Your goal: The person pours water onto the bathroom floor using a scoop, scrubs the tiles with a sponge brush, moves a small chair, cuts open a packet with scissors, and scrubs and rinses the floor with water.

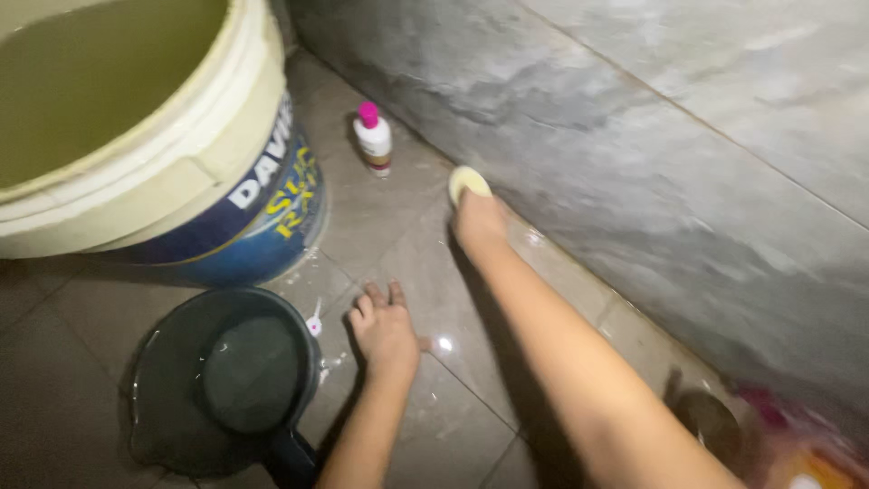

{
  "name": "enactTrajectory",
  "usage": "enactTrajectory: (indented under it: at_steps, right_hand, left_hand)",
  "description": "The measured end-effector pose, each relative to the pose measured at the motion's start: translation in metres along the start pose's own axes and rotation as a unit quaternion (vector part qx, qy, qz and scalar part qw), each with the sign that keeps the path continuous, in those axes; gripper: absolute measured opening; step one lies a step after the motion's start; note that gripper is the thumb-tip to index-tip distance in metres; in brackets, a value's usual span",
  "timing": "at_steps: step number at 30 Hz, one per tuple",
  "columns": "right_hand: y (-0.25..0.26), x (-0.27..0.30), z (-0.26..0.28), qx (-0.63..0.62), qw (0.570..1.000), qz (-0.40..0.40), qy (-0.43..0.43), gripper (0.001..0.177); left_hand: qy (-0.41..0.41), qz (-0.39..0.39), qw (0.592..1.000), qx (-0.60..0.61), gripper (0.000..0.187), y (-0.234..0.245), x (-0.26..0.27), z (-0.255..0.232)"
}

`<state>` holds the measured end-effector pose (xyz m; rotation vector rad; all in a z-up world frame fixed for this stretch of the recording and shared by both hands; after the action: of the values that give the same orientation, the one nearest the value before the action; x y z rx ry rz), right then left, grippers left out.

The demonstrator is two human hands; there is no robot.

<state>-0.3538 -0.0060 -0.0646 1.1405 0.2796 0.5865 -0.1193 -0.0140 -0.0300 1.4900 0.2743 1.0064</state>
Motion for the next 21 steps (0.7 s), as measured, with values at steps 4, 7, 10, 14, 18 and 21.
enactTrajectory:
  at_steps: [4,7,10,14,18,21]
  right_hand:
    - [-0.03,0.001,0.089,-0.058,0.989,0.03,0.134,0.032]
    - [-0.035,0.066,0.085,-0.045,0.972,0.097,0.208,0.047]
    - [0.003,0.063,0.028,-0.092,0.985,0.081,0.119,0.05]
    - [0.035,0.021,-0.011,-0.016,0.998,0.044,0.043,0.06]
    - [0.01,0.028,0.035,-0.016,0.999,0.024,0.036,0.036]
    - [0.008,0.055,0.071,0.059,0.983,0.175,0.016,0.051]
  left_hand:
    - [-0.005,0.043,0.999,-0.002,0.13,0.002,-0.012,0.002]
    - [-0.004,0.049,0.999,0.003,0.129,0.003,-0.016,0.0]
    - [-0.002,0.051,0.999,0.017,0.129,0.004,-0.017,0.002]
    - [0.001,0.035,0.999,0.024,0.129,-0.001,-0.015,-0.001]
    - [0.011,0.0,1.0,0.023,0.124,0.002,-0.017,-0.003]
    - [0.006,0.037,0.999,0.014,0.129,0.0,-0.015,-0.001]
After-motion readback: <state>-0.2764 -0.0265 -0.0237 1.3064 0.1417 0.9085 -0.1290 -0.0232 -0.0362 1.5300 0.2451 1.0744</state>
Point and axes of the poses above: each hand's wrist, its own x-axis away from the middle knuckle, its own y-axis out of the back of the hand, z = x × y, the point moved 3 cm from there along -x, towards the middle knuckle, and after that the axes turned 4 degrees about -x, right-handed, at the moved point
